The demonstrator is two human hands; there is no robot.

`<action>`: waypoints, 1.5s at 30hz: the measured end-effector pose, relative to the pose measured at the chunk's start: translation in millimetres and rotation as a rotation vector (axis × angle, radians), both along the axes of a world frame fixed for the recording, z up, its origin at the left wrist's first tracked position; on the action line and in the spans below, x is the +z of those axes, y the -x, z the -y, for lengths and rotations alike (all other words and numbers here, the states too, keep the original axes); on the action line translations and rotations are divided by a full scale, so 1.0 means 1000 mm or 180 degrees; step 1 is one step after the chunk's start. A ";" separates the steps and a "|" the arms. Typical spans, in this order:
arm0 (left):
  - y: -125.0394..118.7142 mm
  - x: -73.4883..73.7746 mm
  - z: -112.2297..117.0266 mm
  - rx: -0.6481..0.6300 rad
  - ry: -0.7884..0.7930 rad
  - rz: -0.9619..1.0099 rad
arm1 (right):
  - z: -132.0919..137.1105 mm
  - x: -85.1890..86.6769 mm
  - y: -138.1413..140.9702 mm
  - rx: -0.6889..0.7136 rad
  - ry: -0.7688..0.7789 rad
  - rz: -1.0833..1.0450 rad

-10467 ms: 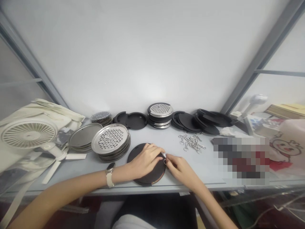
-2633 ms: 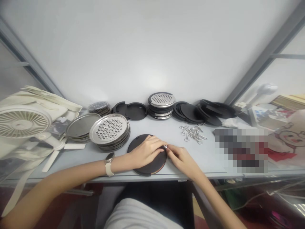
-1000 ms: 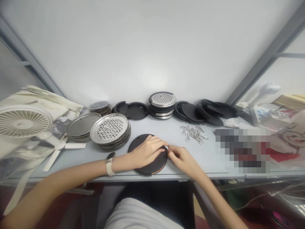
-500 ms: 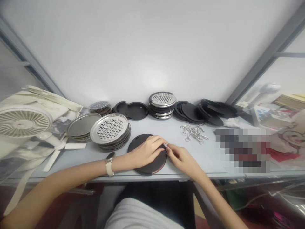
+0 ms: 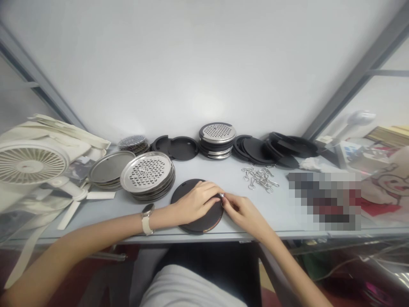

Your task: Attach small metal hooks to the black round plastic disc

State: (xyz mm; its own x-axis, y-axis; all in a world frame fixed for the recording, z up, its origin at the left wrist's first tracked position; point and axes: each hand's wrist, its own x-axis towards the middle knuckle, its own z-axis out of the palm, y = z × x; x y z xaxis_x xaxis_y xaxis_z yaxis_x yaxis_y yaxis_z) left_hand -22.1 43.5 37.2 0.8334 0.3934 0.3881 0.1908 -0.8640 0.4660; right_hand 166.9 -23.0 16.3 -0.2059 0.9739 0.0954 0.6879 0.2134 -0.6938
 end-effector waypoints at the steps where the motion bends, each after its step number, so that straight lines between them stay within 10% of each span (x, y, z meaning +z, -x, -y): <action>1: 0.000 0.000 0.000 -0.0001 -0.0004 0.0002 | 0.000 0.000 0.000 0.0002 0.0005 0.0002; 45: -0.001 -0.003 0.000 0.0046 -0.0027 -0.0088 | 0.001 0.002 -0.001 0.0063 -0.0102 -0.0025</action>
